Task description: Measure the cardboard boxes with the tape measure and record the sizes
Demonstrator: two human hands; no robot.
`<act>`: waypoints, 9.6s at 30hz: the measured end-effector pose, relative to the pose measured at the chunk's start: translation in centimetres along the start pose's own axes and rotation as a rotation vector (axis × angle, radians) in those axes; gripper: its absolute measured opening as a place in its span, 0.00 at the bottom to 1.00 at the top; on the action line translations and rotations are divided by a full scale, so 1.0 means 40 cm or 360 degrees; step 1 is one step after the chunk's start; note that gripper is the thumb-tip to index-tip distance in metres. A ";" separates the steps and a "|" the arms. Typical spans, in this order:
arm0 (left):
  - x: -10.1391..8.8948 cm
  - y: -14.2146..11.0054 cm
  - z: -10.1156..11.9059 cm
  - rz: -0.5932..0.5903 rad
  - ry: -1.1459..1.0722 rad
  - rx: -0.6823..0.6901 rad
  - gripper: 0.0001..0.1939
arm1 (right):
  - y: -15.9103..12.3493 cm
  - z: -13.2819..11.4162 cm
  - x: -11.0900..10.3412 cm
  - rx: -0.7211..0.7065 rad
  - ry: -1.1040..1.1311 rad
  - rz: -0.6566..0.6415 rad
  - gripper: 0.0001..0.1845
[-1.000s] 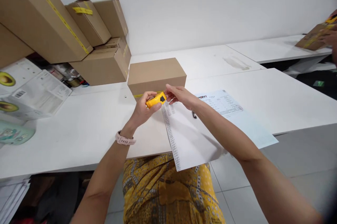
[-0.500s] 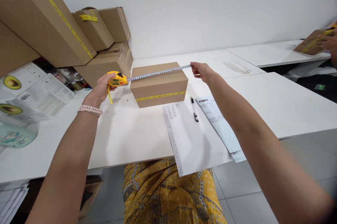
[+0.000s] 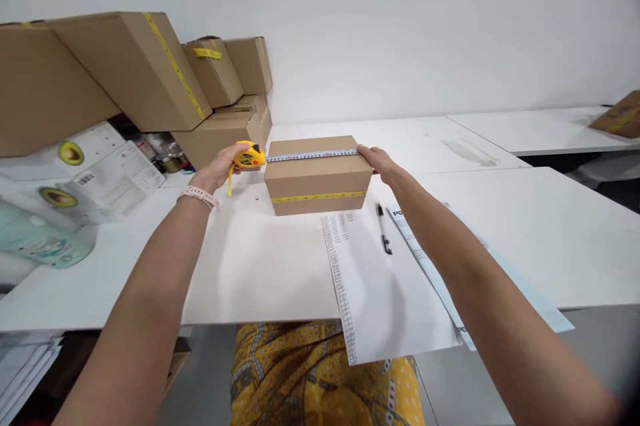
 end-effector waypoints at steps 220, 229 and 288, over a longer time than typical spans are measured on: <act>0.251 -0.345 0.177 0.0458 0.1052 0.1097 0.36 | -0.366 0.237 0.009 -0.0247 -0.1330 0.0239 0.19; 0.305 -0.189 0.104 0.0226 0.1332 0.0882 0.26 | -0.348 0.253 -0.022 -0.0321 -0.1118 0.0266 0.19; 0.579 -0.387 -0.230 -0.0908 0.1592 0.0678 0.38 | -0.273 0.245 0.097 -0.0432 0.0066 0.0054 0.19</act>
Point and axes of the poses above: each hand's wrist, its own y-axis towards the middle knuckle, its own x-axis out of the palm, z = x × y, the point moved 6 cm from there along y, towards the middle knuckle, and after that the axes turned 7 degrees about -x, right-handed, at the moved point
